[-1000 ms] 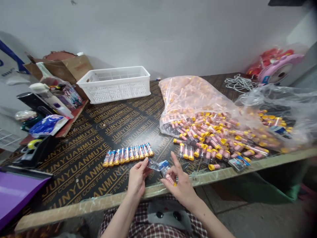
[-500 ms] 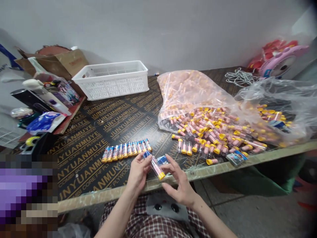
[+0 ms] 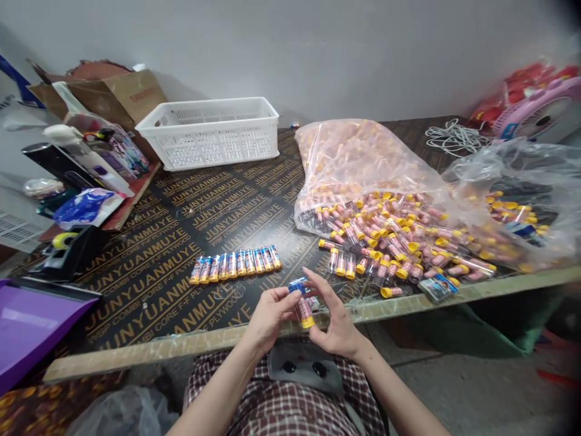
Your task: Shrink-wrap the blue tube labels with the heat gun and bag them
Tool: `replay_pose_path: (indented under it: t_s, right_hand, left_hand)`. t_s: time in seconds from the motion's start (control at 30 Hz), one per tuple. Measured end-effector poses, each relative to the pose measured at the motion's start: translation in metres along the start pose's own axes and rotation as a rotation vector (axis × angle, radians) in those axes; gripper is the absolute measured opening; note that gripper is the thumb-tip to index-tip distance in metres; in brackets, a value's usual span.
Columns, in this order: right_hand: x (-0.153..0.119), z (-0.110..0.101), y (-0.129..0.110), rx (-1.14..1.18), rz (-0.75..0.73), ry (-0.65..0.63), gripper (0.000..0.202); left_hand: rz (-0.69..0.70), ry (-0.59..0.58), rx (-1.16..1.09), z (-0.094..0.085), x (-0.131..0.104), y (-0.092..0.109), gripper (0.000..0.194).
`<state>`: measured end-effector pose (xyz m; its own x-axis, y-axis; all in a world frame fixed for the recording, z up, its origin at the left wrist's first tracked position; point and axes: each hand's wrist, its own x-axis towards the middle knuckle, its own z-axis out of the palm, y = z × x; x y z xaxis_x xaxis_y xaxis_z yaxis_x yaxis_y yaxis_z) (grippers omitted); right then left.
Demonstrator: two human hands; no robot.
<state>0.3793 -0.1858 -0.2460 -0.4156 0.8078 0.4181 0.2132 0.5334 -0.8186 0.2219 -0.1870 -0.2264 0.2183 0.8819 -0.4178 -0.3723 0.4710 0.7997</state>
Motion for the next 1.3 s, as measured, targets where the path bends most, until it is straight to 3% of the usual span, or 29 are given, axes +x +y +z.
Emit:
replay_pose_path:
  t_s: [0.2,1.03,1.1,1.17,1.3]
  right_hand:
    - [-0.002,0.004,0.001,0.164,0.026,-0.011,0.086]
    - [-0.001,0.017,0.001,0.162,0.028,0.044,0.085]
    - [0.0,0.016,0.002,0.138,0.045,0.032,0.083]
    - [0.003,0.011,0.005,0.104,0.06,0.052,0.082]
    - [0.009,-0.008,0.02,0.012,0.132,0.224,0.075]
  left_hand:
    - [-0.02,-0.024,0.02,0.001,-0.002,-0.004,0.032]
    - [-0.028,0.0,-0.027,-0.005,-0.001,-0.007,0.038]
    - [0.003,0.025,-0.012,-0.015,0.003,0.001,0.04]
    - [0.102,0.147,0.091,-0.038,0.009,0.02,0.039]
    - [0.445,0.689,0.541,-0.114,0.005,0.074,0.035]
